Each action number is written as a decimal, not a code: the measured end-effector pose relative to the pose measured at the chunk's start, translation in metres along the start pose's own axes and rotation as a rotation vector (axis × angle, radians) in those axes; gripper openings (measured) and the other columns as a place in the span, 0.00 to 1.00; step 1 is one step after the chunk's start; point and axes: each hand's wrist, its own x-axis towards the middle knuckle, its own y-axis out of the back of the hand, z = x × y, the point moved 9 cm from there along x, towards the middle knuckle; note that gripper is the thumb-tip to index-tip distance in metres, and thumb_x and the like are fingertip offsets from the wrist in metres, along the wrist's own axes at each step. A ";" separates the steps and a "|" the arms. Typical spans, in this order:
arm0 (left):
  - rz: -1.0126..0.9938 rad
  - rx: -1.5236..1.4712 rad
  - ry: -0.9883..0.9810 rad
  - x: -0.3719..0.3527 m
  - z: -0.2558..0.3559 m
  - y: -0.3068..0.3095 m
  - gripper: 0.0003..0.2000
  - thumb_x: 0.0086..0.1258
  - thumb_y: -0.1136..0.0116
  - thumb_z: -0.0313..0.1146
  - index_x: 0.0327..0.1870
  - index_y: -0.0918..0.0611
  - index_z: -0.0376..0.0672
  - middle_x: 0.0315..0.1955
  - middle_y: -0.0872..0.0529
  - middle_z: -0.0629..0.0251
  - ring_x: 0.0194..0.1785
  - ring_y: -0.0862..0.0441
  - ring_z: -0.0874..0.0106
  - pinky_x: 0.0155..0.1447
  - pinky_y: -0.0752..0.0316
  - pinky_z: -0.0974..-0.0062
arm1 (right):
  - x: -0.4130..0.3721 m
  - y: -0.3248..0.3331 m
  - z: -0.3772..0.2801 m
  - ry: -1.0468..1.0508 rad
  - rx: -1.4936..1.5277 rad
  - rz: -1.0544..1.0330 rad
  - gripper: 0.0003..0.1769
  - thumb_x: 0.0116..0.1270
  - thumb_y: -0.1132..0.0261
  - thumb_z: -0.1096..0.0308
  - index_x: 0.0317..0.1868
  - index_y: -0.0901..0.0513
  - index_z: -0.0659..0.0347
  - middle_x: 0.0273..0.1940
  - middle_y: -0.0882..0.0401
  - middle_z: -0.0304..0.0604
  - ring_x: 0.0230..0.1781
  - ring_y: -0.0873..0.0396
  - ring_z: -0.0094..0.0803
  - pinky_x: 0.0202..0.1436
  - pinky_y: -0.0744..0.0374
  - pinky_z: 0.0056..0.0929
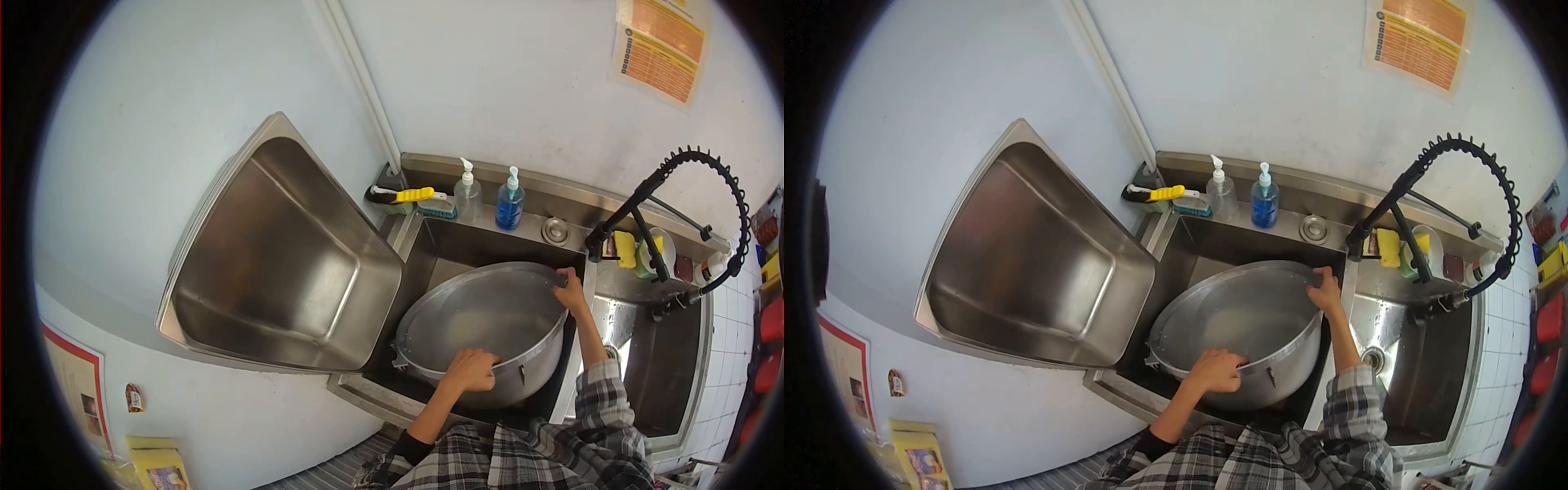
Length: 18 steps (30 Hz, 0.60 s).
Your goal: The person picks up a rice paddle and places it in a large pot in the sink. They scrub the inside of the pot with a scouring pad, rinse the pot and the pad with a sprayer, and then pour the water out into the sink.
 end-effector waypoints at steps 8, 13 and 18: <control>-0.020 -0.053 0.012 -0.001 0.001 0.003 0.13 0.40 0.49 0.28 0.30 0.18 0.40 0.24 0.18 0.49 0.32 0.20 0.51 0.39 0.26 0.59 | 0.017 -0.036 0.045 -0.345 0.407 -0.271 0.33 0.42 0.57 0.87 0.50 0.24 0.58 0.46 0.23 0.43 0.28 0.29 0.24 0.30 0.31 0.18; -0.068 -0.097 0.064 -0.001 -0.007 -0.003 0.16 0.41 0.47 0.31 0.35 0.17 0.46 0.24 0.17 0.54 0.31 0.19 0.55 0.38 0.26 0.60 | 0.031 -0.042 0.078 -0.297 0.506 -0.154 0.30 0.40 0.56 0.88 0.45 0.21 0.59 0.48 0.23 0.43 0.23 0.31 0.21 0.22 0.35 0.17; 0.052 -0.261 0.025 -0.013 -0.015 0.010 0.15 0.43 0.42 0.35 0.36 0.17 0.48 0.25 0.15 0.63 0.31 0.17 0.63 0.43 0.27 0.67 | 0.026 -0.034 0.061 -0.353 0.497 -0.147 0.30 0.40 0.56 0.88 0.45 0.22 0.60 0.51 0.24 0.46 0.31 0.25 0.24 0.27 0.29 0.19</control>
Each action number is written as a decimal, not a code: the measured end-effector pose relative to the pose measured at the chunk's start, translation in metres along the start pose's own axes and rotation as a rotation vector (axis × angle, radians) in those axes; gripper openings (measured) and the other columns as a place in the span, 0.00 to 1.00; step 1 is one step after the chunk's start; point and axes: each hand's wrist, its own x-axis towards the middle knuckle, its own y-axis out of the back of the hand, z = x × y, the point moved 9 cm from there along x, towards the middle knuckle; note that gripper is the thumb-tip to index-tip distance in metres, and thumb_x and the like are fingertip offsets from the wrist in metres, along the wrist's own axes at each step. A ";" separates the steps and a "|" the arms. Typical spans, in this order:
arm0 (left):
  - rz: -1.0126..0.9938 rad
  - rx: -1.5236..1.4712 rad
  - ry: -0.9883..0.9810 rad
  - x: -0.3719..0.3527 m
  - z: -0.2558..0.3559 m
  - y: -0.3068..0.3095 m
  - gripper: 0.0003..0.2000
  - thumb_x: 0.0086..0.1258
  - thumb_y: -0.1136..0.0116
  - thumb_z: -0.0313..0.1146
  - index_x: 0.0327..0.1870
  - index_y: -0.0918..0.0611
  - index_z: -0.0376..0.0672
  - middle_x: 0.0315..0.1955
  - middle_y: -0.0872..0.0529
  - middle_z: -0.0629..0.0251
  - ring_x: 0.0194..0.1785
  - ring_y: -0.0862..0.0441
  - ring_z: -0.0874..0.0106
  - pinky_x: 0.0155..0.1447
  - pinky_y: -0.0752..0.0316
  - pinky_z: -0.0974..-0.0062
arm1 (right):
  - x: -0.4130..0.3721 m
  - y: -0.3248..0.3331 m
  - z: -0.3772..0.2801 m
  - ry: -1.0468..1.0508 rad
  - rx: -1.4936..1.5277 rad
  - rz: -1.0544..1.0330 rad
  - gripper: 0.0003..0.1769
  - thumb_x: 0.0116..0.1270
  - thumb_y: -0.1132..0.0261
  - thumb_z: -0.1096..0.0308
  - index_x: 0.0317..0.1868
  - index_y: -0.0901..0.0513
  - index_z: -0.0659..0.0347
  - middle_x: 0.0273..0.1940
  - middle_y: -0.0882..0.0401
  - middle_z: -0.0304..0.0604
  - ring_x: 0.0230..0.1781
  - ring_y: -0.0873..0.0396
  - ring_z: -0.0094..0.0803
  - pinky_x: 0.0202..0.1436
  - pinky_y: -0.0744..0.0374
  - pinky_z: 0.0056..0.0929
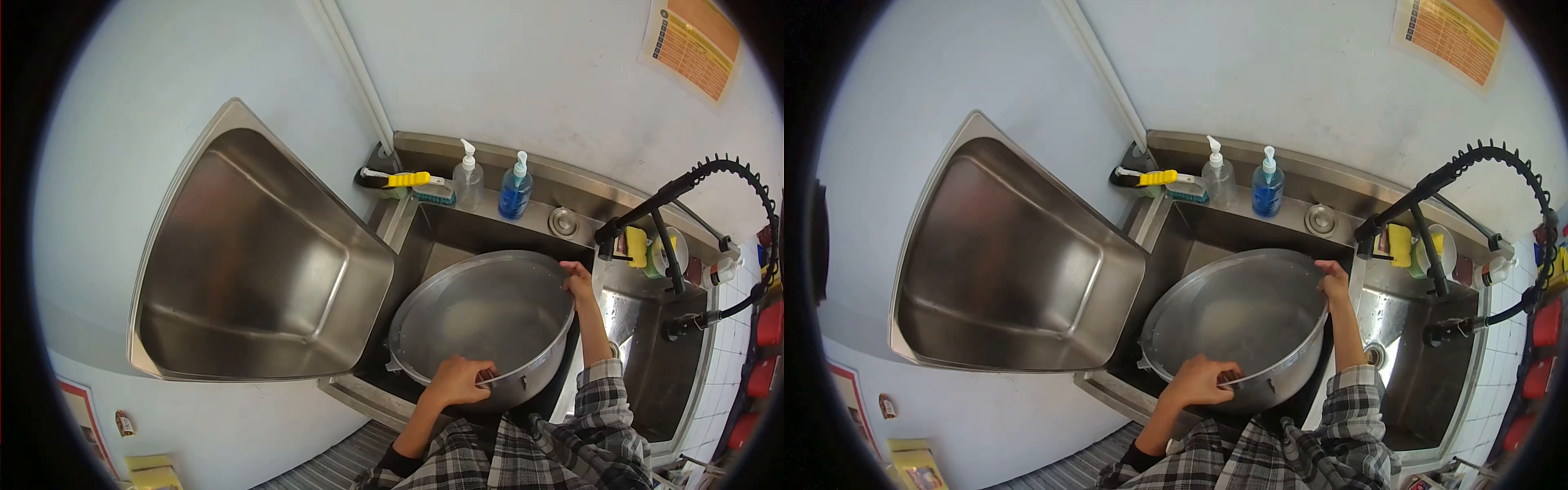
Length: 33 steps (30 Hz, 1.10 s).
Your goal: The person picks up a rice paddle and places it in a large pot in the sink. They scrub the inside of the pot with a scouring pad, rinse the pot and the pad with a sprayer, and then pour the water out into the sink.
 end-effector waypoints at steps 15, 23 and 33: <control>1.454 -0.814 0.785 -0.119 -0.185 -0.004 0.38 0.59 0.42 0.35 0.70 0.49 0.51 0.67 0.49 0.47 0.65 0.41 0.50 0.67 0.48 0.52 | 0.007 -0.002 0.005 -0.032 0.313 0.064 0.27 0.38 0.48 0.88 0.43 0.23 0.62 0.48 0.24 0.45 0.32 0.24 0.28 0.21 0.31 0.21; 1.161 -1.326 0.896 -0.113 -0.271 -0.064 0.21 0.52 0.48 0.26 0.51 0.32 0.38 0.36 0.24 0.57 0.39 0.23 0.61 0.45 0.24 0.59 | 0.005 0.000 0.001 -0.054 0.113 0.073 0.29 0.40 0.53 0.89 0.47 0.27 0.63 0.51 0.26 0.50 0.37 0.25 0.30 0.21 0.32 0.20; 0.741 -1.178 1.039 -0.109 -0.238 -0.043 0.19 0.52 0.46 0.31 0.46 0.33 0.39 0.32 0.25 0.61 0.29 0.23 0.66 0.36 0.22 0.62 | -0.012 -0.021 -0.054 0.469 -0.739 0.138 0.30 0.46 0.49 0.86 0.53 0.32 0.55 0.43 0.28 0.52 0.32 0.29 0.37 0.35 0.27 0.29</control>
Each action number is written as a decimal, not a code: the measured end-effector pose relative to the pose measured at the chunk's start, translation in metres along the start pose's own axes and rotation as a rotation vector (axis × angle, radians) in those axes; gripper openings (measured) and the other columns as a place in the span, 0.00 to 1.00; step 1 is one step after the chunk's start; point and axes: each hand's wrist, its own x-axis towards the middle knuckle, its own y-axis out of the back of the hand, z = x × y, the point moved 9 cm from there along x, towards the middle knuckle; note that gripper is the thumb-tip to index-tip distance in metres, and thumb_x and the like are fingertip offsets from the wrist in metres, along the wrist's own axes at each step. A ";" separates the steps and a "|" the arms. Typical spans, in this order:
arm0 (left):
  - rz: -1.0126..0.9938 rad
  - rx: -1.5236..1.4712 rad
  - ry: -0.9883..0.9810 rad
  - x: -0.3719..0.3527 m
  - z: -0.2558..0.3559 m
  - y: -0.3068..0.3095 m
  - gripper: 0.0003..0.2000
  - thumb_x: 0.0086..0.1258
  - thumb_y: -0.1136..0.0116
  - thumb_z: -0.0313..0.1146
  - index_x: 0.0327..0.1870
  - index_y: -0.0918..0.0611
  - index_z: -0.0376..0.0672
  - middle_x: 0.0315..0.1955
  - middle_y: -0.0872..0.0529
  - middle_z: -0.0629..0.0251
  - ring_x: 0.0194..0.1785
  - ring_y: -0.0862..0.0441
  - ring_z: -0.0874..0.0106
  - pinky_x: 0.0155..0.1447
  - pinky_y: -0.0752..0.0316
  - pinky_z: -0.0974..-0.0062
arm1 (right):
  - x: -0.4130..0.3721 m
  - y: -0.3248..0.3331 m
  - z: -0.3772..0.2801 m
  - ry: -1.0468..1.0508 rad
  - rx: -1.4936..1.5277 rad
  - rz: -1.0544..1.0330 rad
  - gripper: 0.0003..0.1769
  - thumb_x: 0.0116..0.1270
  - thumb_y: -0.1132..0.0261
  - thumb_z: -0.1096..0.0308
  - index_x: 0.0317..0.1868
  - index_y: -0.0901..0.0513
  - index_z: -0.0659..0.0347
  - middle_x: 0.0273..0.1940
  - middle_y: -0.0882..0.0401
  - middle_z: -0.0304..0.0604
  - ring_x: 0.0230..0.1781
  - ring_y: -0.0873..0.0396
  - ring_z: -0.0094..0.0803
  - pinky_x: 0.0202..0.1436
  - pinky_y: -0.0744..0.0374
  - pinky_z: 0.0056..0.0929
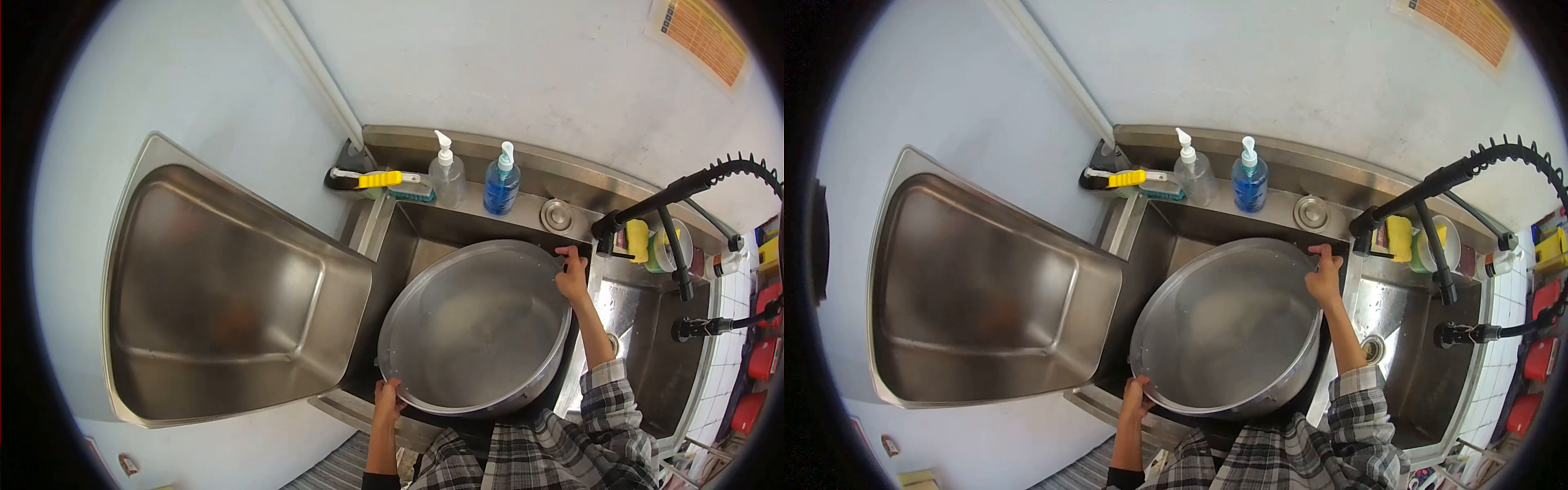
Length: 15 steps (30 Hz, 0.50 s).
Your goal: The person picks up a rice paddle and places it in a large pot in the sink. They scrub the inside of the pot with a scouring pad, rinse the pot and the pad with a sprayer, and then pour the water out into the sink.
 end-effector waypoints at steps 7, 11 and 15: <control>-0.025 -0.006 -0.093 -0.001 0.006 0.001 0.16 0.51 0.48 0.31 0.41 0.34 0.39 0.28 0.28 0.61 0.25 0.26 0.70 0.27 0.23 0.68 | -0.003 -0.008 0.026 -0.188 -0.231 -0.109 0.24 0.53 0.47 0.82 0.52 0.34 0.55 0.39 0.25 0.63 0.42 0.26 0.59 0.46 0.27 0.51; -0.043 -0.036 -0.137 -0.009 0.016 -0.005 0.16 0.49 0.46 0.31 0.39 0.34 0.41 0.21 0.30 0.67 0.19 0.35 0.79 0.19 0.40 0.80 | -0.005 -0.007 0.025 -0.211 -0.270 -0.157 0.18 0.54 0.45 0.79 0.47 0.34 0.59 0.34 0.21 0.60 0.39 0.23 0.59 0.44 0.26 0.52; -0.123 -0.027 -0.189 -0.013 0.020 -0.013 0.21 0.46 0.45 0.30 0.42 0.36 0.40 0.23 0.30 0.65 0.21 0.32 0.77 0.18 0.41 0.82 | -0.005 -0.004 0.033 -0.111 -0.253 -0.093 0.18 0.52 0.43 0.79 0.45 0.33 0.58 0.32 0.21 0.55 0.36 0.22 0.56 0.40 0.25 0.49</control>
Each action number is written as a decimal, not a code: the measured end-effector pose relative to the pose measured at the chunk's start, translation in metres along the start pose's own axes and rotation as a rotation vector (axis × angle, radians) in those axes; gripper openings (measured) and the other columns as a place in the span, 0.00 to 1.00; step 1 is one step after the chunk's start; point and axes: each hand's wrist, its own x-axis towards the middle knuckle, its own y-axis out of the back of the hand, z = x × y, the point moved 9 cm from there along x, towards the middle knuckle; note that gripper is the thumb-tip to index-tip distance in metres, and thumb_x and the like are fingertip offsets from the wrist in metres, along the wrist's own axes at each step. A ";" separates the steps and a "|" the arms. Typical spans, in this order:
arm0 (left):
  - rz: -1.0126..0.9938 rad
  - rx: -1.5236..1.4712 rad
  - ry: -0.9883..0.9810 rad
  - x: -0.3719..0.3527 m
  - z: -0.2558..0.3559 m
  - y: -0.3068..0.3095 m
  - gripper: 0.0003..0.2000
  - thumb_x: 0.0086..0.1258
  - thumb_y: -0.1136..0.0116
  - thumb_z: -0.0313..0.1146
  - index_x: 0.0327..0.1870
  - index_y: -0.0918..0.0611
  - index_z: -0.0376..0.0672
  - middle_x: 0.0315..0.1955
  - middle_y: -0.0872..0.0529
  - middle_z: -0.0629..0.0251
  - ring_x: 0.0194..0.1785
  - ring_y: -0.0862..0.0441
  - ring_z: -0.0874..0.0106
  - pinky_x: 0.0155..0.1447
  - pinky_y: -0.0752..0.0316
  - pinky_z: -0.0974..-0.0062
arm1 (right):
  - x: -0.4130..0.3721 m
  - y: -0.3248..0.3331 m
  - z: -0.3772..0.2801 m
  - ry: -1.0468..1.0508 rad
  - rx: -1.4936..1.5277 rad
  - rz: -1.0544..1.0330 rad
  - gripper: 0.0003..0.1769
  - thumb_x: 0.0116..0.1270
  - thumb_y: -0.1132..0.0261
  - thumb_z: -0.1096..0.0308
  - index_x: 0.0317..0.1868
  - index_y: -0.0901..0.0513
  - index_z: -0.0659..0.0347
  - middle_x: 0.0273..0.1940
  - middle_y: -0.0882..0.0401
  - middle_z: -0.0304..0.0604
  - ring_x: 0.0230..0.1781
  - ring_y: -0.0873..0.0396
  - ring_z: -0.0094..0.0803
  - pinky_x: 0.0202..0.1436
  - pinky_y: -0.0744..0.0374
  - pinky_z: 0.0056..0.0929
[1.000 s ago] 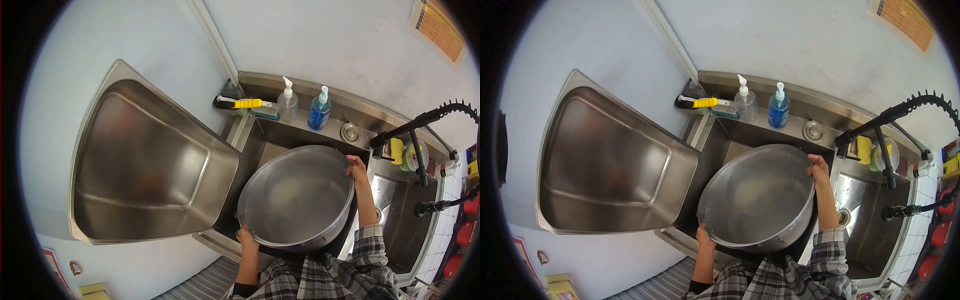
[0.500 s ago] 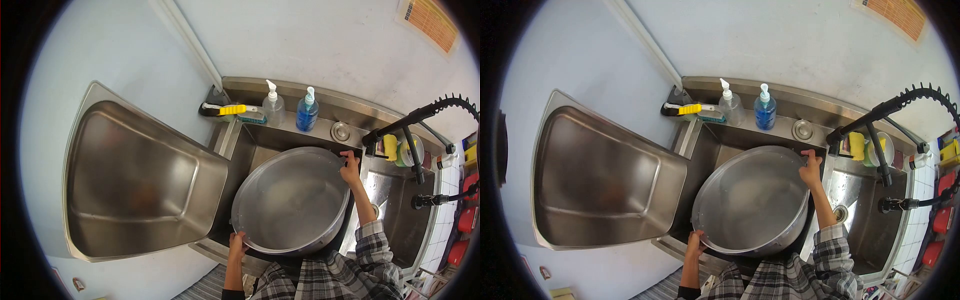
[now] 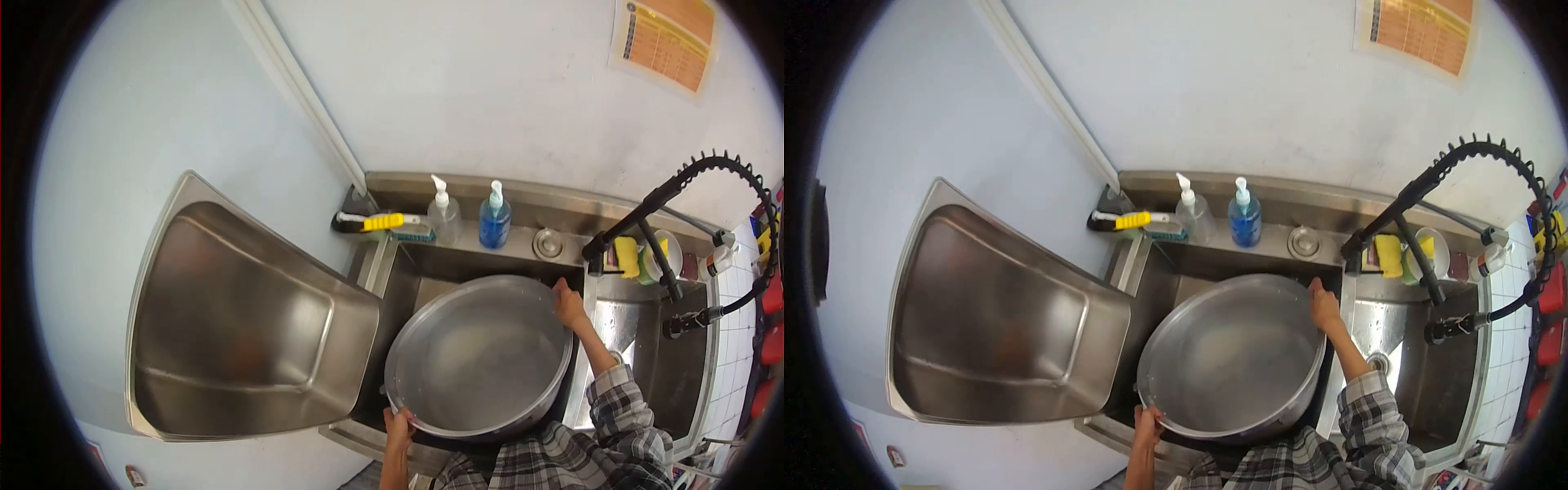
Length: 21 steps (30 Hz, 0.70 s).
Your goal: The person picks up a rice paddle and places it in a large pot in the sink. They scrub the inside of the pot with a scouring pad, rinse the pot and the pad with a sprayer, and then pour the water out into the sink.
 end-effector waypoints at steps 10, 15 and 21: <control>0.125 -0.002 -0.027 -0.033 0.027 0.009 0.21 0.43 0.50 0.26 0.42 0.38 0.40 0.28 0.30 0.60 0.23 0.31 0.74 0.19 0.37 0.78 | -0.033 0.065 -0.036 0.023 0.268 -0.031 0.07 0.48 0.42 0.81 0.27 0.25 0.59 0.24 0.23 0.48 0.24 0.22 0.39 0.28 0.28 0.33; 0.087 0.011 -0.146 -0.072 0.070 0.010 0.19 0.45 0.50 0.25 0.40 0.37 0.39 0.29 0.30 0.60 0.27 0.30 0.71 0.26 0.31 0.73 | -0.049 0.115 -0.060 0.028 0.352 -0.021 0.06 0.49 0.43 0.81 0.24 0.24 0.60 0.24 0.22 0.45 0.21 0.23 0.33 0.27 0.28 0.30; -0.010 -0.046 -0.281 -0.139 0.118 0.005 0.20 0.45 0.51 0.26 0.44 0.33 0.38 0.35 0.26 0.59 0.39 0.28 0.66 0.47 0.31 0.70 | -0.084 0.197 -0.085 0.074 0.427 0.029 0.08 0.49 0.46 0.82 0.25 0.23 0.60 0.16 0.28 0.40 0.16 0.30 0.22 0.21 0.34 0.25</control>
